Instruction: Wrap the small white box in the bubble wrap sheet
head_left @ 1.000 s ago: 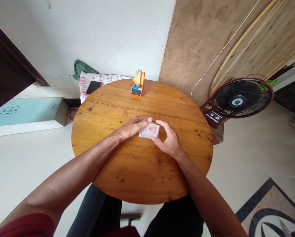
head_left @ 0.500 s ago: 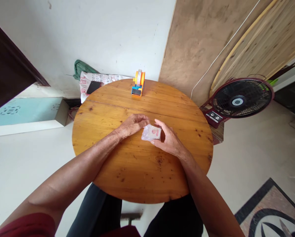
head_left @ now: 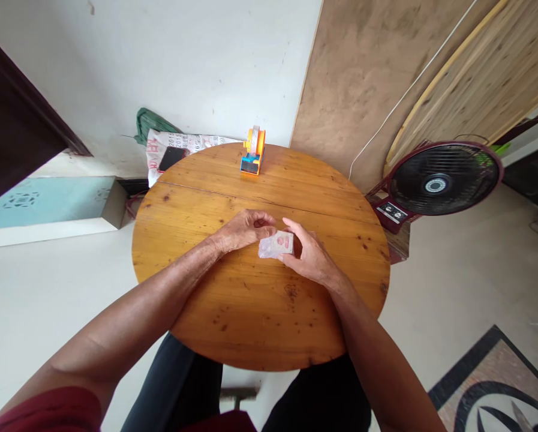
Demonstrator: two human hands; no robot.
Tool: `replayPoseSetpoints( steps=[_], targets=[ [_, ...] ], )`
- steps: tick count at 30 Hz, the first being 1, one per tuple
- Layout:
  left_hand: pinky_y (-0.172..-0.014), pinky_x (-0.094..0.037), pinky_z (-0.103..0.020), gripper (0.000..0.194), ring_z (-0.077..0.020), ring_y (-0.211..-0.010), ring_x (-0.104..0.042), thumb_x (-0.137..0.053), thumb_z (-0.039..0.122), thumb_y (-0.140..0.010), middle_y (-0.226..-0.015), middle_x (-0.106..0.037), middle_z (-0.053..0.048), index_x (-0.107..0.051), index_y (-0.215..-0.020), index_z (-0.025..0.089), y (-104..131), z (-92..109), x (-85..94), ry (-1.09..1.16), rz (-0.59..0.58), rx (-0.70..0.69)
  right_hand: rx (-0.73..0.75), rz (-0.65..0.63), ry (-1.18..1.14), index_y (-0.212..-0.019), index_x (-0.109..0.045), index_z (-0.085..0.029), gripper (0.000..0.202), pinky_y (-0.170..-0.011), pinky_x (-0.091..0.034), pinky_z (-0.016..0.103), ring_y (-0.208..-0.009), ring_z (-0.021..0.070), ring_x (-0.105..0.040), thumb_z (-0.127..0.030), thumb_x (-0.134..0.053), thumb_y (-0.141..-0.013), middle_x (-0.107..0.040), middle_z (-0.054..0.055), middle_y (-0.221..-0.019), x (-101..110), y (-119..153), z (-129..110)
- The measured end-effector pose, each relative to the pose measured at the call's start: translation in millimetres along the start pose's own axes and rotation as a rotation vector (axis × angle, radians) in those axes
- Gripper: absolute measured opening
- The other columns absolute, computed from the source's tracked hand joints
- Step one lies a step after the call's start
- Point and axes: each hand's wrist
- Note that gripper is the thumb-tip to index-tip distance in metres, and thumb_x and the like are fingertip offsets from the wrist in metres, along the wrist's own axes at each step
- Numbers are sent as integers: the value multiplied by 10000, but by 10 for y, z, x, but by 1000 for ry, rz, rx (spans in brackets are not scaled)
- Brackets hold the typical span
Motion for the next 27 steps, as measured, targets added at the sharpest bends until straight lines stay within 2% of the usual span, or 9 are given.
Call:
replayPoseSetpoints(
  steps=[7,18,27],
  targets=[
    [-690,-443,-254,440,-155,-743,-599,-702,525,-719,-826,-687,-33,-680,-898,124,12,19,-8,-1,-36,-33,27,32,10,-1415,-407,-227,731,-981,-438,452,-1125,268,-597,-286,-664,-733,-639,105,-1228,-43,3,0],
    [-684,-469,-267,470,-164,-771,-622,-701,505,-736,-915,-703,-44,-687,-1036,143,-31,-44,26,-85,-112,-1,40,44,4,-1423,-405,-214,756,-1001,-427,449,-1151,279,-576,-298,-678,-723,-621,111,-1262,-111,5,-17],
    [-662,-468,-254,467,-167,-778,-625,-653,524,-772,-913,-703,-50,-693,-1031,137,-34,-50,29,-158,-125,-60,26,26,1,-1420,-404,-224,747,-999,-430,460,-1153,281,-579,-301,-682,-731,-614,108,-1283,-95,-4,-35]
  ],
)
Point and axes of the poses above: each hand's wrist, its own y-axis away from the middle knuckle, its own x-axis out of the back of the hand, z = x × y
